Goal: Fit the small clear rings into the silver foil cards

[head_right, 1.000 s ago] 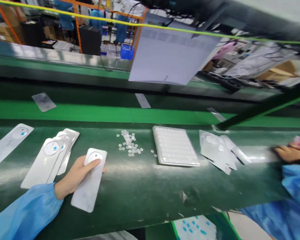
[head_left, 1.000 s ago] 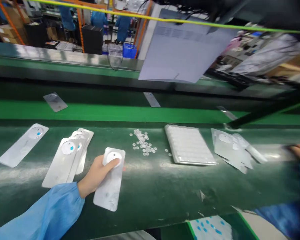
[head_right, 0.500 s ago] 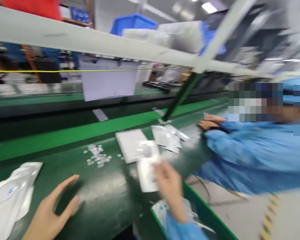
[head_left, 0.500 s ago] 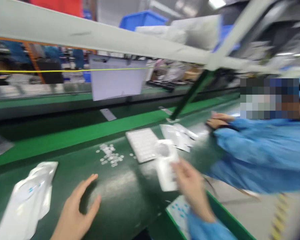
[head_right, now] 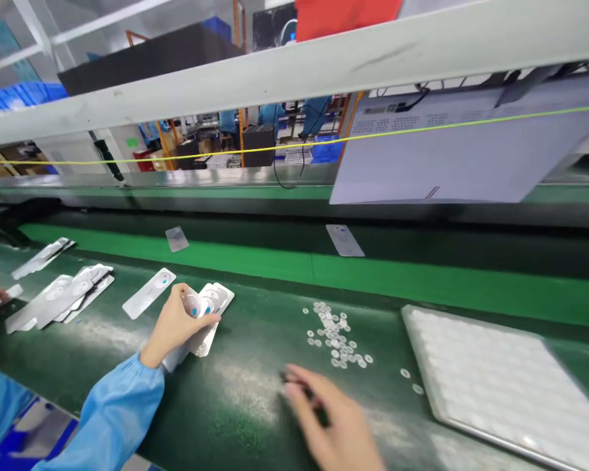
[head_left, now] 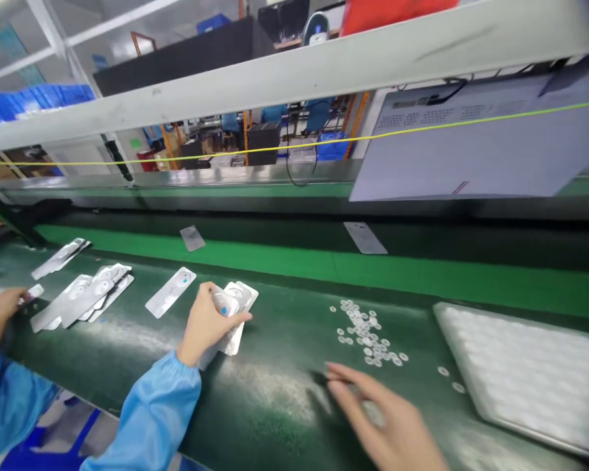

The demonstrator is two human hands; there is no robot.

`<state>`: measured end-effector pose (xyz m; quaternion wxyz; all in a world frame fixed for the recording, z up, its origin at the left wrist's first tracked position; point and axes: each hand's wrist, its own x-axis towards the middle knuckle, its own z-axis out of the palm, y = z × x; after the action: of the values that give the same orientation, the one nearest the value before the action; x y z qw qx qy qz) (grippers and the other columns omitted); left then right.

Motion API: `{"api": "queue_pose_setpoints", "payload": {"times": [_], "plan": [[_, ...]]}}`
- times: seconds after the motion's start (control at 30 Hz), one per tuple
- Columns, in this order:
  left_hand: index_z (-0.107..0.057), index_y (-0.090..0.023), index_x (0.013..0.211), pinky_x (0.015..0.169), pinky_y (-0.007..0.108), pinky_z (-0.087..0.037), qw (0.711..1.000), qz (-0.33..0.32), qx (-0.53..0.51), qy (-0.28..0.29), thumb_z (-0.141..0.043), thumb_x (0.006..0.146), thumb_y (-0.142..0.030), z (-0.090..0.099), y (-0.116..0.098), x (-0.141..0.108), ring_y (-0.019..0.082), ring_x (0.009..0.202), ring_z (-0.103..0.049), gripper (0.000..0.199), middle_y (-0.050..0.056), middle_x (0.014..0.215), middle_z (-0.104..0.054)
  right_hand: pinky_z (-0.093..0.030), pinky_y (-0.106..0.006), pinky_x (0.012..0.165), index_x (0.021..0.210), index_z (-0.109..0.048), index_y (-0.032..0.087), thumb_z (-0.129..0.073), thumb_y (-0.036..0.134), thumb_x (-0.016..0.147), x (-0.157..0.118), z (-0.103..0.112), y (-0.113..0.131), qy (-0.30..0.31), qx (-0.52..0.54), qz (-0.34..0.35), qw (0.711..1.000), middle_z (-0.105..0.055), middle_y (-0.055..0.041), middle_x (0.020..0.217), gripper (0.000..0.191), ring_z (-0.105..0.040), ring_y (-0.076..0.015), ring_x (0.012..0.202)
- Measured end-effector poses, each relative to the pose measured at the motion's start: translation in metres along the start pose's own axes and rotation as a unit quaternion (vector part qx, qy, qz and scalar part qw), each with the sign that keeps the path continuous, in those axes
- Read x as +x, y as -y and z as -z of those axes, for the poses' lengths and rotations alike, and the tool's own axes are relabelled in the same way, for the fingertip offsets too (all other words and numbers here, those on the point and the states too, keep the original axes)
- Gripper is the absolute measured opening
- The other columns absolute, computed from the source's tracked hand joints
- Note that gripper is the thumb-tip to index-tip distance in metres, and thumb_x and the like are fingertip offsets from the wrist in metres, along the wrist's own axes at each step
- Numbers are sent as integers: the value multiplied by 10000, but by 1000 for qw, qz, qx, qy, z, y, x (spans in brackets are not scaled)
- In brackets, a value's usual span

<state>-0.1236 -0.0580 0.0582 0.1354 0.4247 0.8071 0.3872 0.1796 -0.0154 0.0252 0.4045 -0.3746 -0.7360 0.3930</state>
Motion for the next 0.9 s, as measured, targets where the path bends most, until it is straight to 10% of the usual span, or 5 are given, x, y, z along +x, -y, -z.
{"api": "queue_pose_setpoints", "payload": {"times": [0.17, 0.43, 0.63, 0.9], "plan": [[-555, -188, 1097, 771, 308, -487, 946, -20, -283, 155, -909, 638, -412, -28, -43, -28, 199, 851, -631, 621, 42, 961, -650, -583, -294, 666, 1070, -693, 169, -595, 548, 959, 5, -89, 31, 138, 175, -64, 973, -746, -85, 886, 407, -702, -206, 734], [-672, -129, 1169, 820, 361, -569, 787, 114, -494, 351, -843, 744, -359, -64, -40, -37, 266, 884, -745, 513, 132, 989, -769, -437, -217, 490, 887, -594, 177, -469, 553, 1030, 1, -59, 19, 177, 170, -140, 959, -543, 33, 625, 421, -508, -112, 510], [-713, -120, 1111, 752, 314, -552, 825, 111, -456, 314, -745, 764, -256, -76, -31, -44, 243, 827, -736, 374, 95, 917, -781, -554, -232, 635, 1113, -651, 195, -455, 362, 1067, -4, -49, 22, -64, 0, -32, 997, -696, -49, 883, 262, -647, -141, 689], [-746, -120, 1126, 858, 315, -530, 874, 25, -378, 305, -707, 839, -295, -81, -27, -53, 260, 980, -704, 338, 90, 1013, -778, -593, -265, 759, 1294, -655, 229, -458, 154, 1045, -1, -58, -2, -39, -155, 117, 980, -676, -88, 1039, 326, -703, -180, 894]]}}
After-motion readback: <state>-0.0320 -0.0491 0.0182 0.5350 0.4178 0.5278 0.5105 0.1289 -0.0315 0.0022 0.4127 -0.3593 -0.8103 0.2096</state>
